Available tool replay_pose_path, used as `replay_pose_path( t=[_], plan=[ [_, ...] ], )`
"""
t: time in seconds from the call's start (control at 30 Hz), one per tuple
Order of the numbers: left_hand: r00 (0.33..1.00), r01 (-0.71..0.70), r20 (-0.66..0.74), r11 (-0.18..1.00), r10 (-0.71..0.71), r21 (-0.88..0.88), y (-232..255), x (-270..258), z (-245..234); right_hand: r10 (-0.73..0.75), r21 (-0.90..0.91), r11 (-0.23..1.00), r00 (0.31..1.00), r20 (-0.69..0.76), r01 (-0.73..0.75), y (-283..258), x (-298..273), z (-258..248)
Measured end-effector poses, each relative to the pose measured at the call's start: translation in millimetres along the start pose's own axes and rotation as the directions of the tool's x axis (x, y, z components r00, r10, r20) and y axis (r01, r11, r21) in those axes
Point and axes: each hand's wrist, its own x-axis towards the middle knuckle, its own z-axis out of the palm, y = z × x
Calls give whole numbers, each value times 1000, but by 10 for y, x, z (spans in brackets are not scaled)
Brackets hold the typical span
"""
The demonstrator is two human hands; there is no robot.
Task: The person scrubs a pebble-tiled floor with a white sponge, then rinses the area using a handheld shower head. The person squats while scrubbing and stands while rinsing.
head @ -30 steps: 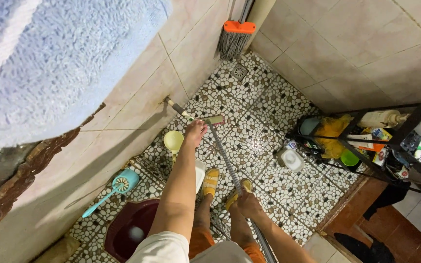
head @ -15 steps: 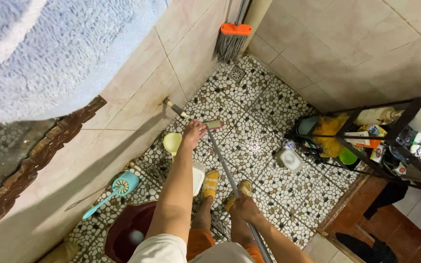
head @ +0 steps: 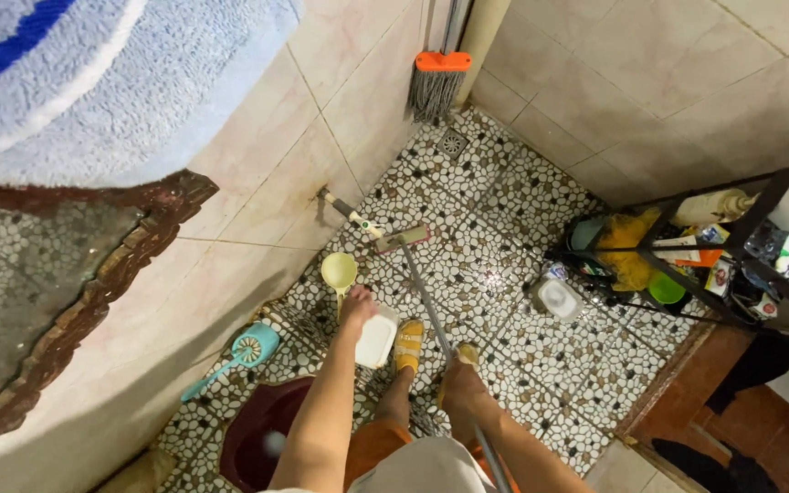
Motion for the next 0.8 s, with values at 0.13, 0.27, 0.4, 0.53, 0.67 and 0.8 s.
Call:
replay_pose_path(
  t=[0.13,0.27,0.4,0.53,0.67,0.8],
  plan=[
    [999,7,34,999,-6,-35,-774,157,141,498,632,771,689,-526,-75,-99,995,542],
    [993,-104,-51,991,109,89,-1401,534,257,597,963,249,766,-238,105,33,2116,716],
    [992,-119,-37,991,122,64,-1436,342,383,539,934,351,804,-252,58,-322,2036,1085],
    [981,-189,-3,965,192,180,-1442,262,484,534,982,188,838,-109,9,-186,1591,1054],
    [971,-234,53,892,232,386,-1042,-266,452,542,990,141,838,-61,-19,80,1836,716],
    [952,-304,76,872,298,383,-653,-540,439,515,983,169,857,-28,-70,-161,1653,953]
  ],
)
